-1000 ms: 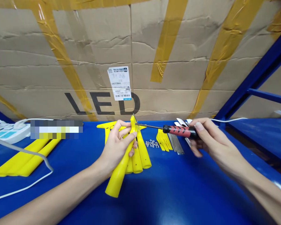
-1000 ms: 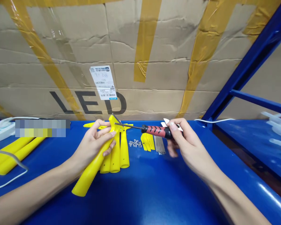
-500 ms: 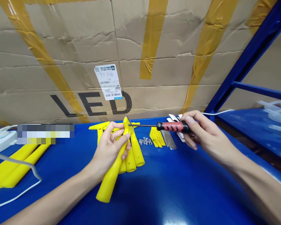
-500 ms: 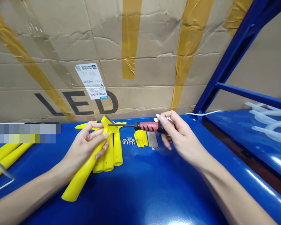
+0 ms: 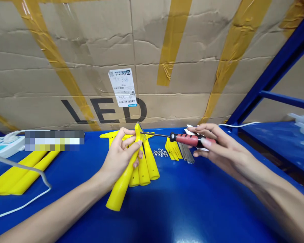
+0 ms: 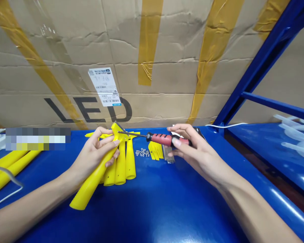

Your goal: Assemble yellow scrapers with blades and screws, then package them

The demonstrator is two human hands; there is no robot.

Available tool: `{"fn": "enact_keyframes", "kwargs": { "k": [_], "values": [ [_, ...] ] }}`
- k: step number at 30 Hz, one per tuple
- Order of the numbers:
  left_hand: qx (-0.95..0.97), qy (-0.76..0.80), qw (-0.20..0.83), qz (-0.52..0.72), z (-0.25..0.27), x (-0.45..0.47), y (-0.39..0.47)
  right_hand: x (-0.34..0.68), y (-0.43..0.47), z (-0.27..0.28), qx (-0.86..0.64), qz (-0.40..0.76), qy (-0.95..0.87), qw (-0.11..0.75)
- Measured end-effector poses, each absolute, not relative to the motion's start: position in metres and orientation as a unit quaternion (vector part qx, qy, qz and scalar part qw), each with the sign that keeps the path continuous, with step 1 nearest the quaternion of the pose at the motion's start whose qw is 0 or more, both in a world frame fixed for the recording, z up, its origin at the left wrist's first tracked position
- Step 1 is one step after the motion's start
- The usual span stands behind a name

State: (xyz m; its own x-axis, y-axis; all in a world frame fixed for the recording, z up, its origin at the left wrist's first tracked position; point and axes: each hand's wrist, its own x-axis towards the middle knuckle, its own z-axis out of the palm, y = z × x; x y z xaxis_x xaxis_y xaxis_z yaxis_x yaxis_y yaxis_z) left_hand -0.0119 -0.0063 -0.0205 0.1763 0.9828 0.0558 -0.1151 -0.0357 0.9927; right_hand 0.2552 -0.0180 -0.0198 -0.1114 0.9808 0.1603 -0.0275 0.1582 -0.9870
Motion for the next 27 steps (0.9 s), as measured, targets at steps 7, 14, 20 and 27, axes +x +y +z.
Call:
{"fn": "enact_keyframes", "kwargs": {
  "k": [7,14,20,27],
  "values": [
    [0.521,0.403,0.561,0.502,-0.019,-0.013,-0.006,0.254,-0.019,-0.023,-0.473,0.451,-0.562,0.507],
    [0.523,0.403,0.556,0.506,-0.022,-0.016,-0.004,0.247,-0.022,-0.020,-0.497,0.420,-0.566,0.506],
    [0.516,0.407,0.570,0.494,-0.020,-0.014,-0.005,0.250,-0.018,-0.022,-0.456,0.462,-0.544,0.532],
    [0.506,0.409,0.566,0.507,-0.009,-0.015,-0.005,0.249,-0.016,-0.022,-0.433,0.492,-0.534,0.535]
  ]
}}
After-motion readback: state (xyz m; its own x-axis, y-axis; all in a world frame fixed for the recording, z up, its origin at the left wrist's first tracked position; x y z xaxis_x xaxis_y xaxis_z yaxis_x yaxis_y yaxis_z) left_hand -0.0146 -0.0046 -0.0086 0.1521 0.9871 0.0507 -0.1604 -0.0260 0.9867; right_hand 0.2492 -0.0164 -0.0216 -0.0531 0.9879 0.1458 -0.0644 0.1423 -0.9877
